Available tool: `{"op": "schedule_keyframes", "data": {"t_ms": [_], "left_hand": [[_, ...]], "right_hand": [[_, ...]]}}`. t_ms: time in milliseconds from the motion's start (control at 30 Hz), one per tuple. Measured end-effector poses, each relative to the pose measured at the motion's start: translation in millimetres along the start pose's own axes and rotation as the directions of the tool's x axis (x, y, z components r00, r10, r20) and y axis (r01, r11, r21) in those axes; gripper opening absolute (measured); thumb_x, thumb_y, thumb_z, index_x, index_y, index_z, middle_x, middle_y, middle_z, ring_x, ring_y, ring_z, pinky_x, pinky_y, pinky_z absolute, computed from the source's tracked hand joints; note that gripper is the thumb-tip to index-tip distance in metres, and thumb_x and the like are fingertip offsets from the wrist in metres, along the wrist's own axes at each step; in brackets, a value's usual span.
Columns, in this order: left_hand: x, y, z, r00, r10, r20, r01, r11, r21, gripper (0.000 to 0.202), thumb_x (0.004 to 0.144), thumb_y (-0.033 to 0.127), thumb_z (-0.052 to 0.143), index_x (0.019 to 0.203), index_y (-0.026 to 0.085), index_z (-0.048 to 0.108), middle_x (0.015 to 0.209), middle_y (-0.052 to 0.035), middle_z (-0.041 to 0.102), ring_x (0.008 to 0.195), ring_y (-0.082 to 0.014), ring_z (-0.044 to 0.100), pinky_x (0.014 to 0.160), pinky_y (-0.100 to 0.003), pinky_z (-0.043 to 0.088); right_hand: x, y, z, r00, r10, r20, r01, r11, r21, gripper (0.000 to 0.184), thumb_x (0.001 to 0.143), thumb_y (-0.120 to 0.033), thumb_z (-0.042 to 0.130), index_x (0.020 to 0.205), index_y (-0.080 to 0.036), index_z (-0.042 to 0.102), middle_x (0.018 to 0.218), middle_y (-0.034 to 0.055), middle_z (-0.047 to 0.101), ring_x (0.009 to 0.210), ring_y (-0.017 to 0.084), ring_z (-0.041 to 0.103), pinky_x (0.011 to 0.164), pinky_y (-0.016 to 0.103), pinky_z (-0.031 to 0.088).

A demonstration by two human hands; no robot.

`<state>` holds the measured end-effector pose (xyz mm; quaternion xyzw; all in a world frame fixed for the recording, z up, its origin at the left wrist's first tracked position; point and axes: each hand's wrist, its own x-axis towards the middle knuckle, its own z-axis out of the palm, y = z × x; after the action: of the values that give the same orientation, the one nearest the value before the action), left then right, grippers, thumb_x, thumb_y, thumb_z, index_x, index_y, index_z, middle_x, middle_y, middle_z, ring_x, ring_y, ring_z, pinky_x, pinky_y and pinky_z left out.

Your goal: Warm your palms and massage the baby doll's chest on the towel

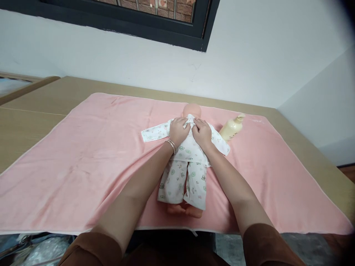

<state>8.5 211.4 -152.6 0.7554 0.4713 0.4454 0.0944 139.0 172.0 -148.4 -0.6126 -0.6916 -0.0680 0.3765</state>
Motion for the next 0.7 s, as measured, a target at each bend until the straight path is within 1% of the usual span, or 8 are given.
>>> {"op": "schedule_keyframes", "data": {"t_ms": [67, 133, 233, 333, 433, 500, 600, 700], "left_hand": [[-1.3, 1.0, -0.3, 1.000, -0.010, -0.024, 0.011, 1.000, 0.010, 0.026, 0.086, 0.027, 0.053, 0.103, 0.019, 0.071, 0.111, -0.0071, 0.072, 0.109, -0.0241, 0.061, 0.103, -0.040, 0.045], [-1.7, 1.4, -0.3, 0.999, -0.030, -0.035, 0.031, 0.999, 0.025, 0.027, 0.086, 0.027, 0.054, 0.105, 0.018, 0.070, 0.110, -0.0081, 0.072, 0.108, -0.0247, 0.061, 0.102, -0.040, 0.045], [0.1, 0.0, 0.7, 0.998, -0.053, -0.013, 0.054, 0.997, 0.051, 0.031, 0.085, 0.025, 0.053, 0.110, 0.016, 0.068, 0.113, -0.0100, 0.070, 0.111, -0.0263, 0.060, 0.103, -0.040, 0.045], [3.3, -2.7, 1.7, 0.998, -0.024, 0.052, 0.022, 0.998, 0.055, 0.036, 0.086, 0.026, 0.053, 0.118, 0.014, 0.065, 0.122, -0.0113, 0.067, 0.117, -0.0271, 0.058, 0.107, -0.042, 0.042], [5.0, -3.8, 1.3, 0.994, 0.026, 0.104, -0.029, 0.999, 0.030, 0.037, 0.087, 0.026, 0.051, 0.121, 0.019, 0.064, 0.129, -0.0072, 0.065, 0.122, -0.0250, 0.056, 0.110, -0.043, 0.038], [4.4, -2.9, 0.1, 0.994, 0.034, 0.100, -0.036, 0.999, 0.016, 0.035, 0.087, 0.025, 0.051, 0.117, 0.021, 0.066, 0.127, -0.0051, 0.067, 0.121, -0.0235, 0.057, 0.110, -0.044, 0.039], [1.2, -0.4, -1.4, 0.998, 0.032, 0.049, -0.032, 0.999, -0.003, 0.031, 0.086, 0.023, 0.051, 0.110, 0.020, 0.070, 0.120, -0.0058, 0.070, 0.117, -0.0229, 0.061, 0.108, -0.042, 0.042], [-2.6, 1.3, -1.6, 1.000, 0.010, -0.002, -0.010, 1.000, -0.016, 0.030, 0.086, 0.021, 0.048, 0.105, 0.019, 0.071, 0.116, -0.0071, 0.071, 0.114, -0.0224, 0.062, 0.107, -0.039, 0.045]], "right_hand": [[-3.4, -4.6, -2.5, 0.998, 0.052, -0.019, -0.052, 0.999, -0.012, 0.039, 0.089, -0.020, 0.039, 0.116, -0.019, 0.068, 0.127, 0.0069, 0.066, 0.124, 0.022, 0.056, 0.113, 0.041, 0.035], [-5.9, -9.8, -5.5, 0.989, 0.142, -0.030, -0.143, 0.989, -0.040, 0.037, 0.090, -0.022, 0.038, 0.110, -0.021, 0.069, 0.122, 0.0071, 0.068, 0.118, 0.024, 0.059, 0.107, 0.041, 0.042], [-5.2, -13.1, -8.0, 0.976, 0.219, -0.017, -0.220, 0.972, -0.079, 0.034, 0.090, -0.024, 0.037, 0.103, -0.020, 0.069, 0.117, 0.0092, 0.069, 0.112, 0.028, 0.060, 0.101, 0.044, 0.045], [0.7, -8.2, -5.8, 0.986, 0.159, 0.050, -0.155, 0.985, -0.070, 0.040, 0.089, -0.022, 0.036, 0.118, -0.015, 0.063, 0.130, 0.0134, 0.062, 0.127, 0.031, 0.051, 0.110, 0.051, 0.036], [5.7, -0.7, -1.7, 0.987, 0.088, 0.134, -0.082, 0.995, -0.048, 0.051, 0.088, -0.019, 0.036, 0.135, -0.010, 0.052, 0.144, 0.0163, 0.050, 0.139, 0.033, 0.038, 0.114, 0.058, 0.027], [5.7, 1.9, 0.1, 0.990, 0.062, 0.127, -0.058, 0.998, -0.036, 0.051, 0.088, -0.018, 0.035, 0.135, -0.011, 0.053, 0.143, 0.0147, 0.051, 0.138, 0.031, 0.040, 0.115, 0.057, 0.027], [1.5, 1.2, 0.6, 0.999, 0.017, 0.044, -0.016, 0.999, -0.032, 0.046, 0.088, -0.017, 0.035, 0.125, -0.016, 0.062, 0.133, 0.0091, 0.061, 0.131, 0.025, 0.050, 0.116, 0.050, 0.029], [-3.6, -2.9, -0.7, 0.999, 0.028, -0.023, -0.029, 0.998, -0.061, 0.041, 0.088, -0.018, 0.038, 0.117, -0.018, 0.067, 0.126, 0.0073, 0.066, 0.124, 0.023, 0.056, 0.114, 0.044, 0.034]]}}
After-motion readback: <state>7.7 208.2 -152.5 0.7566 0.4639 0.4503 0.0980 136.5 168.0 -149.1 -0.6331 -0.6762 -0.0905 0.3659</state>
